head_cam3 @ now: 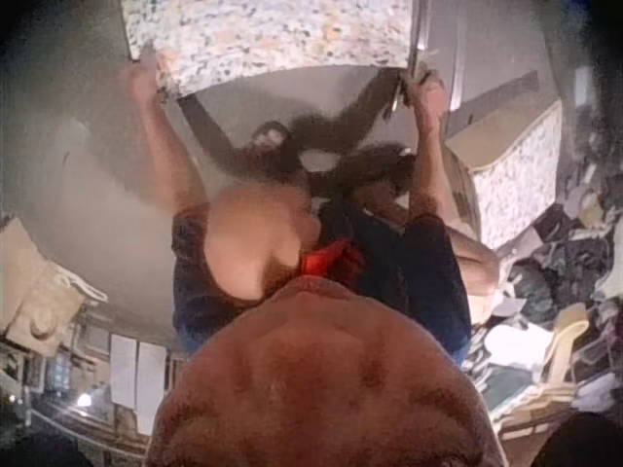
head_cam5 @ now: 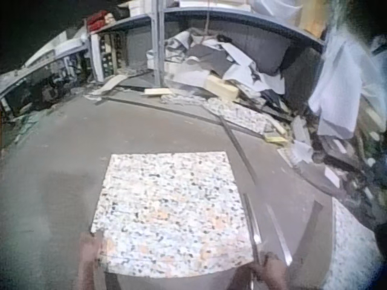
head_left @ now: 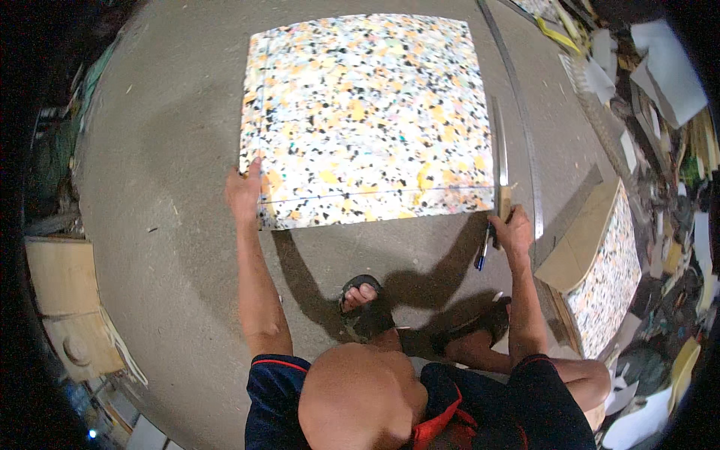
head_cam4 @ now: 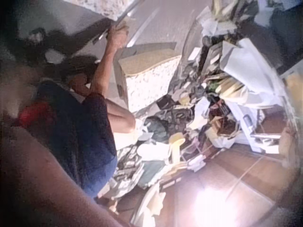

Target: The person measures and marks a speckled laminate sheet using a metal ruler and a blue pen, then cuts along the marked lines with a utility knife. The person repeats the measure-mark-cut cycle on multiple sections of the sheet.

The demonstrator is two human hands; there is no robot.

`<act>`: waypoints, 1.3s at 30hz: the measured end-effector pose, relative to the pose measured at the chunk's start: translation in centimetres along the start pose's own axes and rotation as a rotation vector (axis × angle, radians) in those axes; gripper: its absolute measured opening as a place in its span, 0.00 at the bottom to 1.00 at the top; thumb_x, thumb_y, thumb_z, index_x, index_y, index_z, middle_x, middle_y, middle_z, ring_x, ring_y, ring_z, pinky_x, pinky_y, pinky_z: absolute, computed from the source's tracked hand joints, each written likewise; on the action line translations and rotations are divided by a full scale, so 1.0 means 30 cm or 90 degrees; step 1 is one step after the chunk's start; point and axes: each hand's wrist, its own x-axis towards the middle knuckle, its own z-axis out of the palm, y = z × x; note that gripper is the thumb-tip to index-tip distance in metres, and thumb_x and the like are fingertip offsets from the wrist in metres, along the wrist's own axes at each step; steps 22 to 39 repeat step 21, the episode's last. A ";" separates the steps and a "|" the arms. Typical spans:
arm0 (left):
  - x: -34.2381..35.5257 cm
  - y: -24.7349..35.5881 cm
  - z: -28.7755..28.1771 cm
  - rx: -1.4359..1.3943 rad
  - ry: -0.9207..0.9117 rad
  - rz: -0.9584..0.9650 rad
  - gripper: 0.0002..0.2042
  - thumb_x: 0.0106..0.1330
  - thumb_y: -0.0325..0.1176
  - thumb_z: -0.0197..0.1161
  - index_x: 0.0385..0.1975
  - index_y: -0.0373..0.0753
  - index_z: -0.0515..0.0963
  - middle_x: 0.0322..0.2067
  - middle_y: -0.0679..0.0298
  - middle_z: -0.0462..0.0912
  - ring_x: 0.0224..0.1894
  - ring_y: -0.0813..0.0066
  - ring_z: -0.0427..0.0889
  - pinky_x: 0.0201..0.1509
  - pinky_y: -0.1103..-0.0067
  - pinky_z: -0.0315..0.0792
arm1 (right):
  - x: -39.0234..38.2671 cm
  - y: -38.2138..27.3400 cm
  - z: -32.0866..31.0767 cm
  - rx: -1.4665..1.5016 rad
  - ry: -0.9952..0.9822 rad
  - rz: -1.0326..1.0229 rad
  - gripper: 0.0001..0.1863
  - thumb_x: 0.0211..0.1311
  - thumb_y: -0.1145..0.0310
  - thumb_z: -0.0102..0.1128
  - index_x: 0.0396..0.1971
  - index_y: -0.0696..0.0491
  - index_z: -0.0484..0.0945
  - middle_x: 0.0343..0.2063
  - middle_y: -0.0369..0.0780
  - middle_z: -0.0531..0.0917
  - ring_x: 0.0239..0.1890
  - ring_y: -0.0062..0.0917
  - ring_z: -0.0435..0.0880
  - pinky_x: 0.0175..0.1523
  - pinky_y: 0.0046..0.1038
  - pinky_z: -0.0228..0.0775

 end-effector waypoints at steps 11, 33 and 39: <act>0.226 0.000 -0.004 -0.223 -0.131 -0.067 0.28 0.67 0.47 0.68 0.55 0.27 0.78 0.46 0.53 0.84 0.44 0.58 0.81 0.48 0.67 0.76 | 0.010 -0.246 0.167 0.154 0.165 0.180 0.19 0.62 0.58 0.60 0.39 0.62 0.79 0.25 0.50 0.84 0.27 0.38 0.85 0.33 0.39 0.76; 0.537 -0.162 -0.167 -0.196 -0.342 -0.181 0.31 0.68 0.48 0.67 0.60 0.26 0.75 0.52 0.49 0.83 0.53 0.58 0.80 0.54 0.64 0.75 | -0.284 -1.153 0.465 0.785 0.229 0.311 0.13 0.75 0.61 0.55 0.35 0.55 0.71 0.18 0.36 0.76 0.18 0.17 0.74 0.23 0.25 0.68; 0.537 -0.162 -0.167 -0.196 -0.342 -0.181 0.31 0.68 0.48 0.67 0.60 0.26 0.75 0.52 0.49 0.83 0.53 0.58 0.80 0.54 0.64 0.75 | -0.284 -1.153 0.465 0.785 0.229 0.311 0.13 0.75 0.61 0.55 0.35 0.55 0.71 0.18 0.36 0.76 0.18 0.17 0.74 0.23 0.25 0.68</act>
